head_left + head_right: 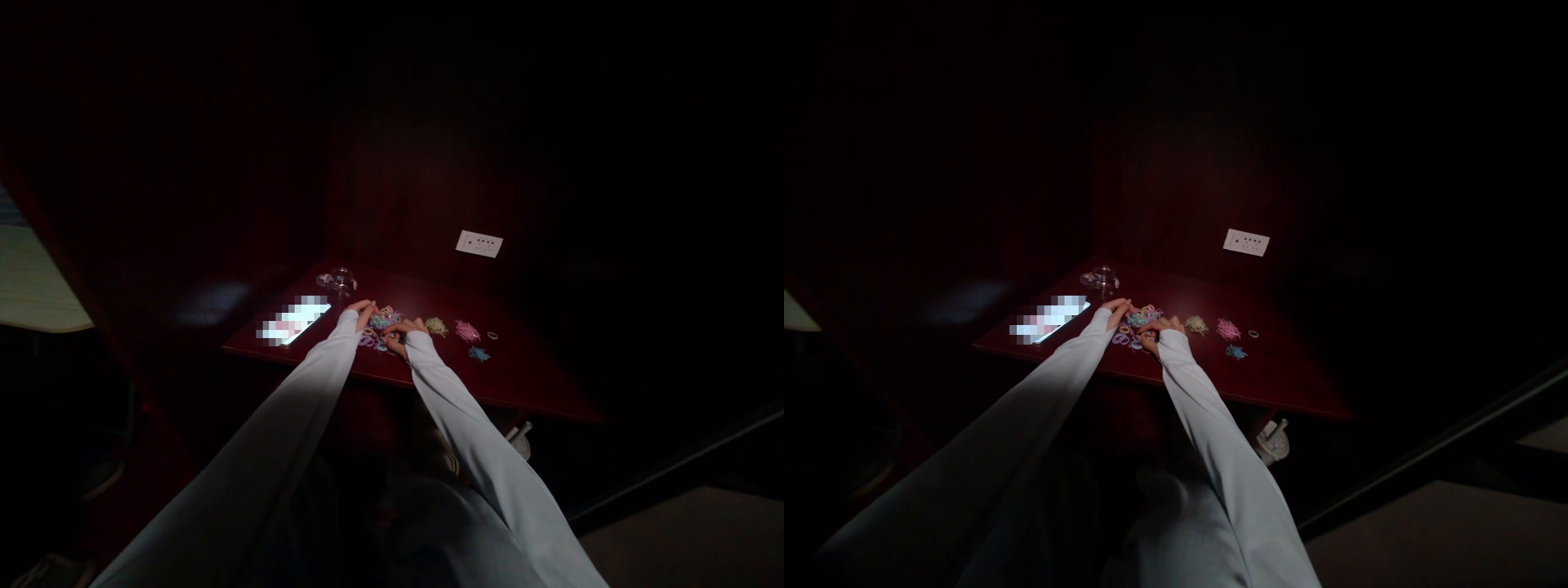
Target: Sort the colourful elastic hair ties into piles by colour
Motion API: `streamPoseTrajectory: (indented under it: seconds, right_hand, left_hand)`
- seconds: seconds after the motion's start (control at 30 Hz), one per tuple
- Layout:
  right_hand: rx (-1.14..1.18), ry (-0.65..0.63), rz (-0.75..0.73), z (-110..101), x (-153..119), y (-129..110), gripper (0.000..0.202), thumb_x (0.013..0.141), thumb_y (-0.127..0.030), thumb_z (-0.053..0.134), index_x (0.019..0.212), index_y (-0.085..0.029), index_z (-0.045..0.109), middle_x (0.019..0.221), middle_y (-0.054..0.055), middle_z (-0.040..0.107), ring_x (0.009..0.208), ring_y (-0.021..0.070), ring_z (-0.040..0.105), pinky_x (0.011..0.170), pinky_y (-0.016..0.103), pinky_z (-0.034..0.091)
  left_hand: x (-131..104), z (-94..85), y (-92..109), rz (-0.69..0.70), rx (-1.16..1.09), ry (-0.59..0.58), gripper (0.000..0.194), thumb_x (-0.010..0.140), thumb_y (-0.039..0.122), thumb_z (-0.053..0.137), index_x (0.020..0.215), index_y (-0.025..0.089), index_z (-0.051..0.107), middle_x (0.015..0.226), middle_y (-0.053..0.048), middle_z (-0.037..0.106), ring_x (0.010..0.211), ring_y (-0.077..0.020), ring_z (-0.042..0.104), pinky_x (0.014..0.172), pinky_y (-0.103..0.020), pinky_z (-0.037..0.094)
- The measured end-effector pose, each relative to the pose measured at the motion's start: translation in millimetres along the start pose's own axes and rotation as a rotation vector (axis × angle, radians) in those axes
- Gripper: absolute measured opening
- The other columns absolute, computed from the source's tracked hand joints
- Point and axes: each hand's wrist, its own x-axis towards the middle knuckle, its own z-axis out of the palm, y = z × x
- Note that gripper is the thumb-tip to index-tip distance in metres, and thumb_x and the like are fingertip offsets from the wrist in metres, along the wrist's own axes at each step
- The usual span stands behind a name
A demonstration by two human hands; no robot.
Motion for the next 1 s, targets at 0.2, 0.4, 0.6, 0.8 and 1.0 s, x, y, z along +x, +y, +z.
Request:
streamPoseTrajectory:
  seconds: [0.2, 0.4, 0.6, 0.8, 1.0]
  right_hand:
    - [0.01, -0.022, -0.005, 0.9, -0.4, 5.3, 0.019, 0.087, -0.047, 0.076, 0.093, -0.03, 0.084, 0.081, 0.004, 0.065, 0.094, 0.0238, 0.05, 0.093, 0.039, 0.04]
    - [0.031, -0.02, 0.025, 5.2, 2.9, 9.3, 0.013, 0.087, -0.041, 0.074, 0.088, -0.03, 0.082, 0.076, 0.002, 0.06, 0.092, 0.0232, 0.05, 0.093, 0.039, 0.042]
    - [0.076, 0.002, 0.031, 7.4, 5.1, 10.5, 0.016, 0.086, -0.042, 0.075, 0.079, -0.028, 0.079, 0.07, 0.002, 0.056, 0.087, 0.0222, 0.05, 0.089, 0.037, 0.043]
    - [0.178, 0.084, 0.035, 7.1, 4.0, 10.7, 0.029, 0.09, -0.051, 0.071, 0.083, -0.024, 0.081, 0.071, 0.002, 0.056, 0.084, 0.0215, 0.049, 0.087, 0.035, 0.044]
    - [0.187, 0.057, 0.067, -2.4, -0.3, 2.5, 0.025, 0.087, -0.047, 0.071, 0.079, -0.025, 0.079, 0.072, 0.001, 0.058, 0.086, 0.0213, 0.05, 0.087, 0.034, 0.043]
  left_hand:
    - [-0.8, 2.3, 1.0, -0.021, 0.008, 0.035, 0.034, 0.088, 0.04, 0.06, 0.06, 0.021, 0.061, 0.06, 0.0, 0.057, 0.065, -0.0166, 0.058, 0.066, -0.026, 0.047]
    - [-1.0, 2.3, 1.5, -0.018, 0.028, 0.016, 0.033, 0.087, 0.039, 0.057, 0.06, 0.02, 0.062, 0.061, -0.001, 0.06, 0.07, -0.0177, 0.061, 0.067, -0.026, 0.048]
    - [0.5, 2.4, -0.2, -0.026, 0.026, 0.007, 0.032, 0.085, 0.041, 0.061, 0.061, 0.02, 0.064, 0.06, -0.001, 0.059, 0.063, -0.0164, 0.057, 0.063, -0.026, 0.049]
    - [-2.9, 4.1, 2.0, -0.062, 0.037, -0.009, 0.032, 0.086, 0.039, 0.062, 0.061, 0.019, 0.065, 0.058, 0.0, 0.057, 0.057, -0.0145, 0.053, 0.057, -0.025, 0.046]
    - [-7.4, 3.3, 10.7, -0.093, 0.04, -0.032, 0.025, 0.086, 0.028, 0.064, 0.062, 0.018, 0.067, 0.056, 0.001, 0.057, 0.053, -0.0123, 0.049, 0.053, -0.024, 0.042]
